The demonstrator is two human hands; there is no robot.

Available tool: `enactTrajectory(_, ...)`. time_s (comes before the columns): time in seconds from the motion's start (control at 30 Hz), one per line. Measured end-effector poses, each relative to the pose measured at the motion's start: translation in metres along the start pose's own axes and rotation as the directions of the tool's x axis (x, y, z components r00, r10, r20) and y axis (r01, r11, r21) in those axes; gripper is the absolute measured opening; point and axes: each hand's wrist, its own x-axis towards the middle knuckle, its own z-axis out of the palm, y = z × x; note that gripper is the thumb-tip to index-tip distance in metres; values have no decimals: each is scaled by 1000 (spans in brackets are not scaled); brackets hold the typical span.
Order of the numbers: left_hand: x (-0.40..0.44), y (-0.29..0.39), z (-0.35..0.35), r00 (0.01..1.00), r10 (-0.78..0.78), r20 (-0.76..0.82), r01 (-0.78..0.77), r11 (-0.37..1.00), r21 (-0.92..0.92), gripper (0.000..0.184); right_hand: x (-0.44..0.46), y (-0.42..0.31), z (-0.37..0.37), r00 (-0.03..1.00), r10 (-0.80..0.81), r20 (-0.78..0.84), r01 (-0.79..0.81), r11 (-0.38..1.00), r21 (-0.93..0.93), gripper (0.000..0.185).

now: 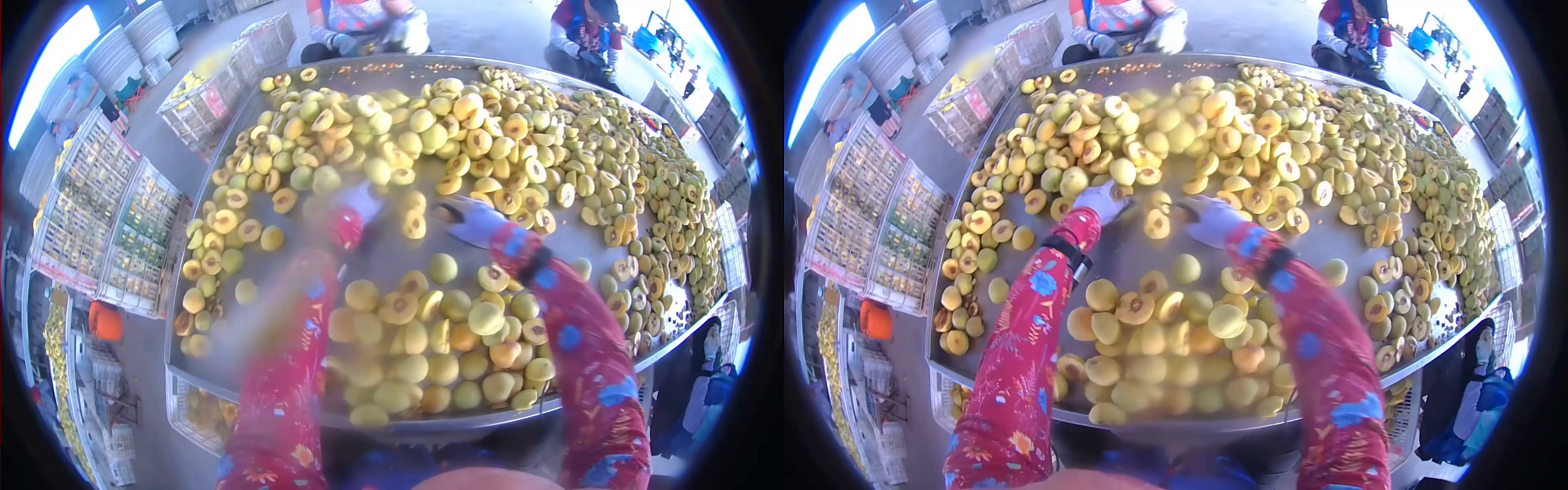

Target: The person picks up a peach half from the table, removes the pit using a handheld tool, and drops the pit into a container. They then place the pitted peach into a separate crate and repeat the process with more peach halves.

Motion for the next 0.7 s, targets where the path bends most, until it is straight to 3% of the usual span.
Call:
enactTrajectory(0.03, 1, 7, 3, 1000, 11, 0, -11, 999, 44, 62, 22, -5, 10, 999, 17, -46, -18, 1000, -12, 47)
enactTrajectory(0.1, 0, 16, 16, 999, 37, 17, -39, 989, 144, 60, 65, -3, 34, 987, -103, -125, 119, 985, 124, 48)
enactTrajectory(0.17, 3, 8, 36, 992, 123, -2, -118, 956, 268, 53, 118, 23, 79, 969, -132, -208, 146, 988, 49, 49)
enactTrajectory(0.2, 5, -1, 42, 984, 176, 22, -174, 935, 309, 51, 121, 19, 77, 976, -39, -216, 56, 996, 72, 48)
enactTrajectory(0.23, 10, -5, 47, 992, 127, -22, -119, 968, 222, 51, 120, 15, 76, 971, 59, -230, -37, 994, 101, 48)
enactTrajectory(0.27, 4, 7, 33, 993, 87, 73, -94, 991, 92, 53, 115, 11, 69, 977, 64, -205, -46, 995, 92, 46)
enactTrajectory(0.3, 13, -13, 47, 981, 177, 80, -192, 945, 264, 55, 110, 12, 67, 982, 47, -183, -31, 996, 87, 44)
enactTrajectory(0.37, -19, 12, 15, 972, 167, 164, -213, 924, 318, 56, 105, 15, 73, 987, -4, -159, 19, 996, 91, 40)
enactTrajectory(0.43, -15, -9, 42, 989, 134, 68, -147, 954, 261, 57, 99, 16, 83, 985, -103, -141, 118, 988, 102, 38)
enactTrajectory(0.57, -70, 7, 25, 936, 186, 300, -206, 978, 38, 54, 53, 16, 97, 987, -161, -10, 161, 986, 47, 35)
enactTrajectory(0.63, -91, 7, 29, 857, 290, 426, -352, 933, 72, 54, 8, -17, 70, 992, -89, 94, 87, 996, 25, 35)
enactTrajectory(0.7, -122, 25, 25, 825, 236, 513, -396, 890, 226, 55, -25, -52, 43, 957, -155, 244, 190, 974, -127, 33)
